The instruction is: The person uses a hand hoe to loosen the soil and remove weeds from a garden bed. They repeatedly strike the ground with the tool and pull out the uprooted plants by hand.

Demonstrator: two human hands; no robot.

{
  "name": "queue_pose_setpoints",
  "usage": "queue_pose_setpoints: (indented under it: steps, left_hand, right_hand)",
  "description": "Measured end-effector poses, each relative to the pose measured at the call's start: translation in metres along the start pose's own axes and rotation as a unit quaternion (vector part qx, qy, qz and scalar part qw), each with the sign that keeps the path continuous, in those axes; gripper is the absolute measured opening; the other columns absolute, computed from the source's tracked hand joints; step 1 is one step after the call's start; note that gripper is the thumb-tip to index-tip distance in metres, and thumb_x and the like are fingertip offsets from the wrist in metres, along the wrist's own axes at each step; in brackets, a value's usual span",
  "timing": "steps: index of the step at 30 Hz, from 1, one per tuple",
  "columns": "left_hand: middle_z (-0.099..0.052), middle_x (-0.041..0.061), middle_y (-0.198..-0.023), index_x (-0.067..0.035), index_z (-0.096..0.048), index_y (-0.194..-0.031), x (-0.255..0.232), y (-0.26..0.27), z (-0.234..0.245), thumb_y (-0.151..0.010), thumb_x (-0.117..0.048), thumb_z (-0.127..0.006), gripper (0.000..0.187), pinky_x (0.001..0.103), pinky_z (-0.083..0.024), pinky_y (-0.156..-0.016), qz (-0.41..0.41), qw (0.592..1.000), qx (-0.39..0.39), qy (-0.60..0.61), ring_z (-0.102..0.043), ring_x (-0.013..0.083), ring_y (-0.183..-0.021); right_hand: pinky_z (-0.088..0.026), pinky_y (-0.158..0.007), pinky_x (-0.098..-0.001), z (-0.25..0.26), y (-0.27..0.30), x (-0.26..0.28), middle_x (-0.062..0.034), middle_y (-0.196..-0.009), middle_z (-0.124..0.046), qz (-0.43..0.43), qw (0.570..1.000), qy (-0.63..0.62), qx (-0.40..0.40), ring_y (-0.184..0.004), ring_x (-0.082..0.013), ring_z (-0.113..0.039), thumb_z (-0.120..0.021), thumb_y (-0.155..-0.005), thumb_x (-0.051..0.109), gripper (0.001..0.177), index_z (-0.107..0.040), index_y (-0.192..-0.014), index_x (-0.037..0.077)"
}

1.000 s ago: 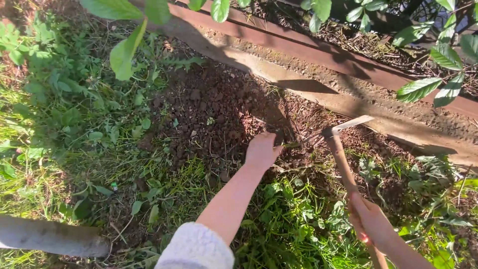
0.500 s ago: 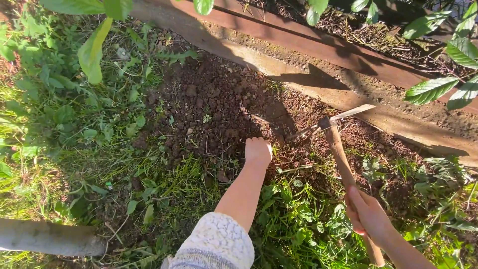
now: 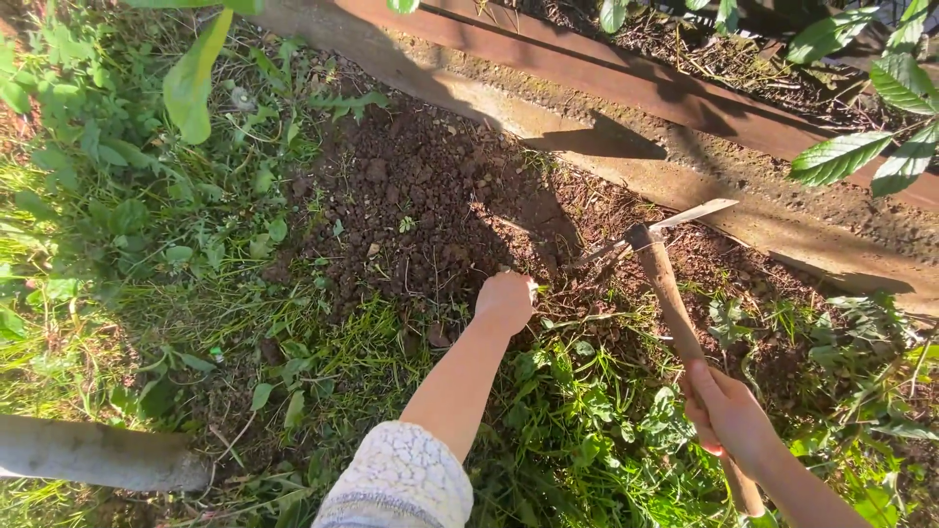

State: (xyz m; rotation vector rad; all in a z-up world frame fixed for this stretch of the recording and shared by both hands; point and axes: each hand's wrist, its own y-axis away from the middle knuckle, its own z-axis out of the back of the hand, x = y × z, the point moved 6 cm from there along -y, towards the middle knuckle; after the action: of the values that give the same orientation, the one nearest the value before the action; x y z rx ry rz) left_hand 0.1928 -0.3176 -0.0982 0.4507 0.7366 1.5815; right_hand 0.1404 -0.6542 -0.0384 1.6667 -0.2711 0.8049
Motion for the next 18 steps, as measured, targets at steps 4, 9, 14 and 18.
queue_pose_setpoints:
  steps: [4, 9, 14, 18]
  left_hand:
    - [-0.070, 0.007, -0.104, -0.009, -0.070, -0.114, -0.006, 0.051, 0.011, -0.104, -0.006, -0.045, 0.027, 0.034, -0.058, -0.077, -0.010, 0.987, -0.016, 0.158, -0.065, 0.0199, -0.086]
    - [-0.070, 0.011, -0.105, -0.003, -0.068, -0.112, 0.026, 0.094, -0.037, -0.103, -0.008, -0.044, 0.026, 0.041, -0.054, -0.092, -0.085, 0.984, -0.065, 0.142, -0.062, 0.0249, -0.099]
    - [-0.072, 0.007, -0.114, -0.009, -0.067, -0.128, 0.016, 0.113, -0.048, -0.090, -0.002, -0.051, 0.042, 0.038, -0.047, -0.101, -0.165, 0.982, -0.093, -0.019, -0.064, 0.0257, -0.103]
    - [-0.071, 0.010, -0.114, -0.007, -0.067, -0.122, -0.009, 0.165, -0.022, -0.097, -0.004, -0.053, 0.029, 0.041, -0.048, -0.102, -0.195, 0.980, -0.032, -0.014, -0.061, 0.0245, -0.106]
  right_hand:
    - [-0.020, -0.032, -0.0290, 0.002, 0.008, 0.006, -0.0058, -0.052, -0.038, 0.015, 1.000, 0.025, -0.002, -0.035, -0.0155, -0.026, -0.042, -0.113, 0.037, 0.048, -0.052, -0.083, 0.000]
    - [-0.025, -0.032, -0.0294, 0.008, 0.013, 0.008, -0.0088, -0.053, -0.046, 0.033, 0.997, 0.062, -0.027, -0.034, -0.0164, -0.032, -0.043, -0.112, 0.038, 0.047, -0.055, -0.087, -0.001]
    - [-0.024, -0.031, -0.0290, 0.008, 0.019, 0.010, -0.0069, -0.049, -0.044, 0.047, 0.994, 0.090, -0.032, -0.033, -0.0161, -0.031, -0.044, -0.111, 0.038, 0.048, -0.056, -0.085, 0.000]
    - [-0.022, -0.032, -0.0297, 0.008, 0.018, 0.007, -0.0062, -0.051, -0.039, 0.043, 0.997, 0.066, -0.026, -0.035, -0.0158, -0.027, -0.044, -0.112, 0.036, 0.046, -0.053, -0.084, 0.000]
